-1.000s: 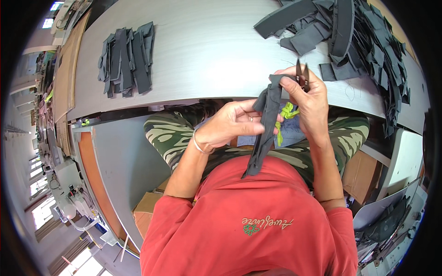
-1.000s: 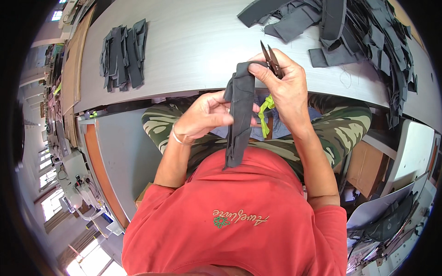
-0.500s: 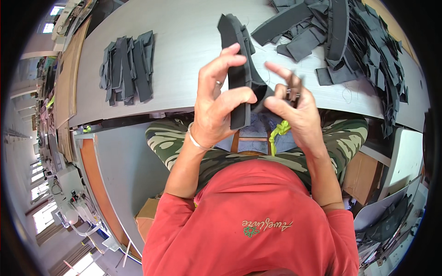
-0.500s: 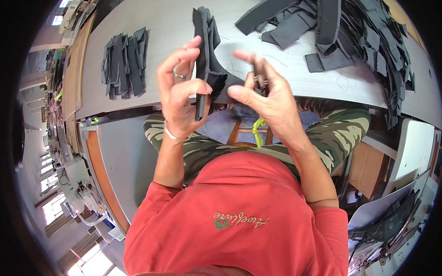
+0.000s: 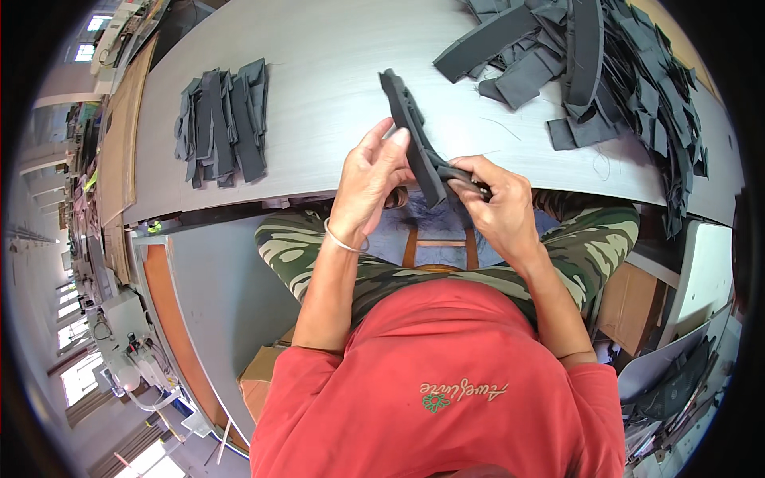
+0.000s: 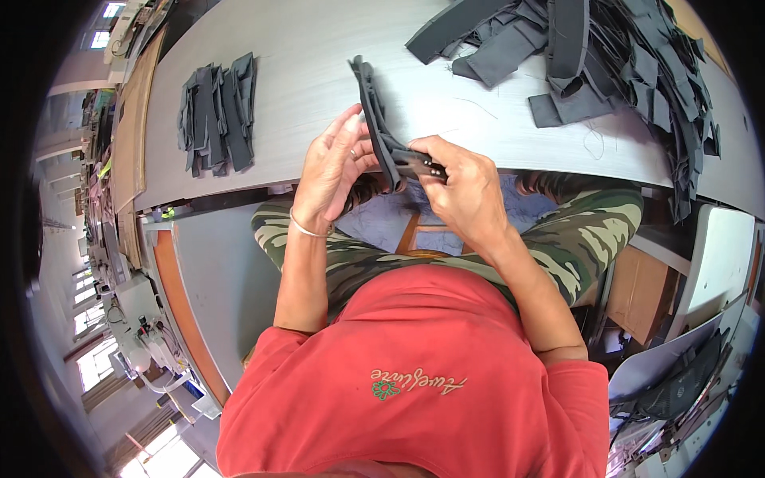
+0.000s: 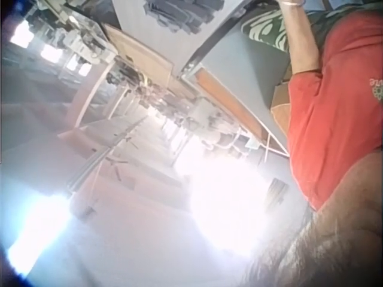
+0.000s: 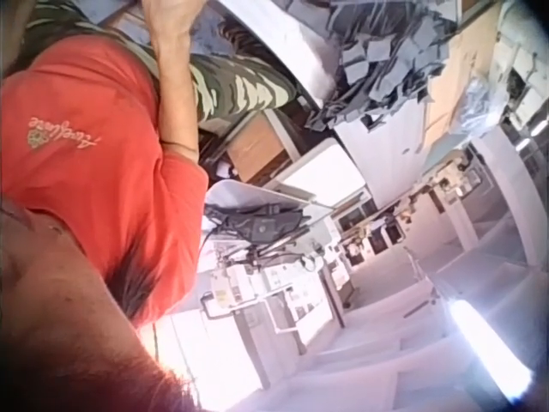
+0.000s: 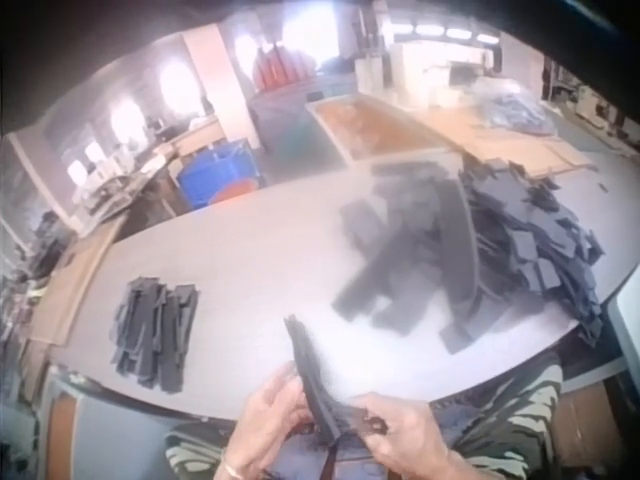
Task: Trim excess material and threads from grey fabric components using a specialized trimming tool.
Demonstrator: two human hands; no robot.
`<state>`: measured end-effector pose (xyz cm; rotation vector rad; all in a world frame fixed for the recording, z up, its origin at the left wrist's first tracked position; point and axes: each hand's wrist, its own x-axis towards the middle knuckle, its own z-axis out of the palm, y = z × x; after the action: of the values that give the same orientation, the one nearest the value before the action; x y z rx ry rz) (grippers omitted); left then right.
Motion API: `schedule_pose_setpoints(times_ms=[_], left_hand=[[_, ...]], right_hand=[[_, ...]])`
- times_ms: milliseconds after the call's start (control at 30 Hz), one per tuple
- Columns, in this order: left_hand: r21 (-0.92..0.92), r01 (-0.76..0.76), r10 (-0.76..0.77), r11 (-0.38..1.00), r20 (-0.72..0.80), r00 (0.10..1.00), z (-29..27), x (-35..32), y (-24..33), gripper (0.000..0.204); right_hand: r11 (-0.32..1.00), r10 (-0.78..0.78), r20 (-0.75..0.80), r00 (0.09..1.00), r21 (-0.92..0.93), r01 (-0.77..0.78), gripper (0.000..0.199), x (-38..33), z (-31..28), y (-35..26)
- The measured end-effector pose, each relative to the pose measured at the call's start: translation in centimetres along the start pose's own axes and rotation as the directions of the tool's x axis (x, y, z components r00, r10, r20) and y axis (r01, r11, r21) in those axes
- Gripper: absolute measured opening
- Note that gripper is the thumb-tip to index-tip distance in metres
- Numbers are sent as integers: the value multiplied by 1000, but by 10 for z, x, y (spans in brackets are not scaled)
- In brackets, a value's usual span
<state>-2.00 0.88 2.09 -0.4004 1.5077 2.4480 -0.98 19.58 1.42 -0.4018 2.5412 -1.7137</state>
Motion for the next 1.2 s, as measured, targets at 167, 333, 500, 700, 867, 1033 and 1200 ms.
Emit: schedule_pose_setpoints(times_ms=[167, 333, 500, 700, 867, 1033, 1200], left_hand=[[193, -50, 57, 980, -31, 998, 0, 5, -8, 74], [-43, 34, -33, 998, 26, 999, 1, 0, -7, 61], [-227, 57, -53, 972, 25, 998, 0, -4, -3, 48], [-344, 98, -56, 934, 130, 990, -6, 1, -11, 44], [-278, 22, 2, 960, 86, 996, 2, -6, -6, 61], [-74, -145, 144, 987, -8, 989, 5, -7, -7, 73], [-16, -210, 210, 977, -34, 977, 7, -7, -14, 69]], right_hand=[[982, -188, -115, 975, -16, 187, 35, -2, 8, -2], [966, -252, -42, 967, -69, 249, 32, -3, -6, 5], [947, -258, 0, 966, 198, 253, 16, -1, -12, 4], [666, -100, 106, 989, 746, -13, 3, -6, -9, 24], [724, -123, 130, 984, 689, 0, 5, -5, -15, 27], [993, -77, 133, 988, 104, 63, 14, -7, -11, 19], [986, 23, -16, 1000, 165, -20, 15, -7, 0, 8]])
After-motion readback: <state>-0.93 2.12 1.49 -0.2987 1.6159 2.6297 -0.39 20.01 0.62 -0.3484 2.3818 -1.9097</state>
